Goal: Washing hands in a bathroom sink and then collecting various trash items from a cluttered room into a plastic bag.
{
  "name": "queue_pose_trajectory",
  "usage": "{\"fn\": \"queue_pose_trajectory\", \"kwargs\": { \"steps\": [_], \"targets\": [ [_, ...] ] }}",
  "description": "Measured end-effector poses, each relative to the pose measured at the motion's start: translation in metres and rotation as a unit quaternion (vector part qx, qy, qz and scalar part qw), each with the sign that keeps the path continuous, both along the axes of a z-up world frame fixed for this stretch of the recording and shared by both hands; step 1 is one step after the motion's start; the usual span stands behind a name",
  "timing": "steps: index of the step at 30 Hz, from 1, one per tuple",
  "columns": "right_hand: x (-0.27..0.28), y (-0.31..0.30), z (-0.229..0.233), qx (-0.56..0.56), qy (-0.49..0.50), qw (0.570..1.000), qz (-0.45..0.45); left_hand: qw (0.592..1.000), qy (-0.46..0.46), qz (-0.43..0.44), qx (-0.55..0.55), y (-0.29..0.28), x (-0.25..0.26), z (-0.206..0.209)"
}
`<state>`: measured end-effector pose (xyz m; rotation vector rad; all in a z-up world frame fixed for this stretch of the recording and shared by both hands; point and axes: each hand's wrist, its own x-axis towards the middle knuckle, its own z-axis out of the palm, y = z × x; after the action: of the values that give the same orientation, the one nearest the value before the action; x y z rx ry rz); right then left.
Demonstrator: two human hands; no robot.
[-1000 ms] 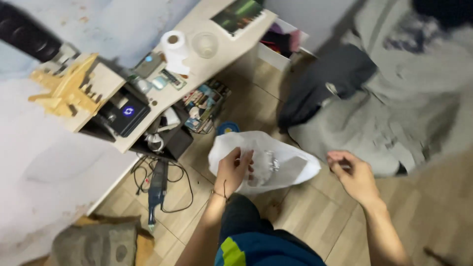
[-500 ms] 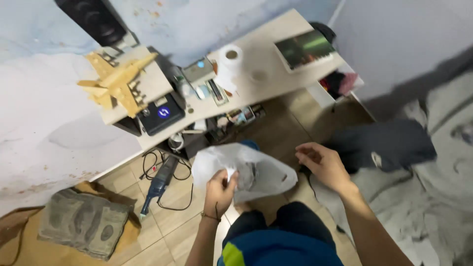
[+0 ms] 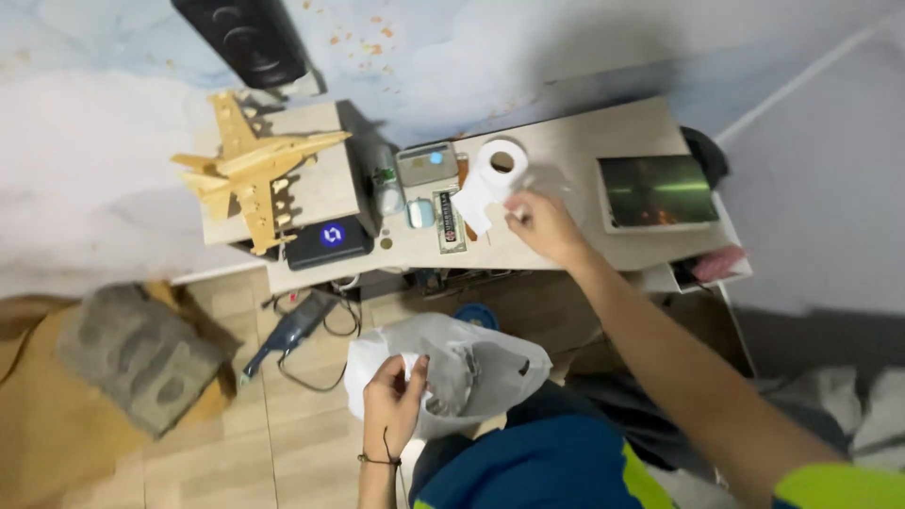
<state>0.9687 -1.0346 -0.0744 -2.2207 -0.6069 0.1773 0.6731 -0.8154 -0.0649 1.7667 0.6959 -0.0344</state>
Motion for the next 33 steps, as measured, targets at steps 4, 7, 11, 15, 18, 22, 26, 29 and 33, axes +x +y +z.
{"fn": "queue_pose_trajectory", "kwargs": {
  "steps": [4, 7, 11, 15, 18, 22, 26, 29, 33],
  "targets": [
    [0.072, 0.039, -0.015, -0.178, -0.037, 0.979, 0.096, 0.997, 0.004, 0.062, 0.041, -0.02, 0.011, 0.006],
    [0.107, 0.065, -0.038, -0.334, -0.157, 0.896, 0.247, 0.993, 0.02, 0.108, 0.031, -0.037, 0.013, 0.003],
    [0.129, 0.09, -0.051, -0.464, -0.2, 0.758, 0.413, 0.985, 0.021, 0.167, 0.023, -0.056, 0.02, 0.009],
    [0.141, 0.086, -0.08, -0.476, -0.202, 0.716, 0.47, 0.98, 0.019, 0.198, 0.003, -0.07, 0.025, 0.011],
    [0.158, 0.078, -0.118, -0.459, -0.25, 0.707, 0.476, 0.972, 0.015, 0.233, -0.011, -0.073, 0.036, 0.02],
    [0.162, 0.072, -0.131, -0.384, -0.265, 0.757, 0.457, 0.973, -0.013, 0.231, -0.022, -0.076, 0.045, 0.025],
    [0.134, 0.087, -0.051, -0.412, -0.095, 0.794, 0.438, 0.975, 0.004, 0.222, 0.014, -0.078, 0.049, 0.02],
    [0.151, 0.084, -0.091, -0.325, -0.058, 0.842, 0.426, 0.975, -0.016, 0.219, 0.018, -0.08, 0.053, 0.026],
    [0.16, 0.089, -0.095, -0.327, 0.025, 0.871, 0.366, 0.977, -0.024, 0.205, 0.054, -0.083, 0.052, 0.024]
  ]
}}
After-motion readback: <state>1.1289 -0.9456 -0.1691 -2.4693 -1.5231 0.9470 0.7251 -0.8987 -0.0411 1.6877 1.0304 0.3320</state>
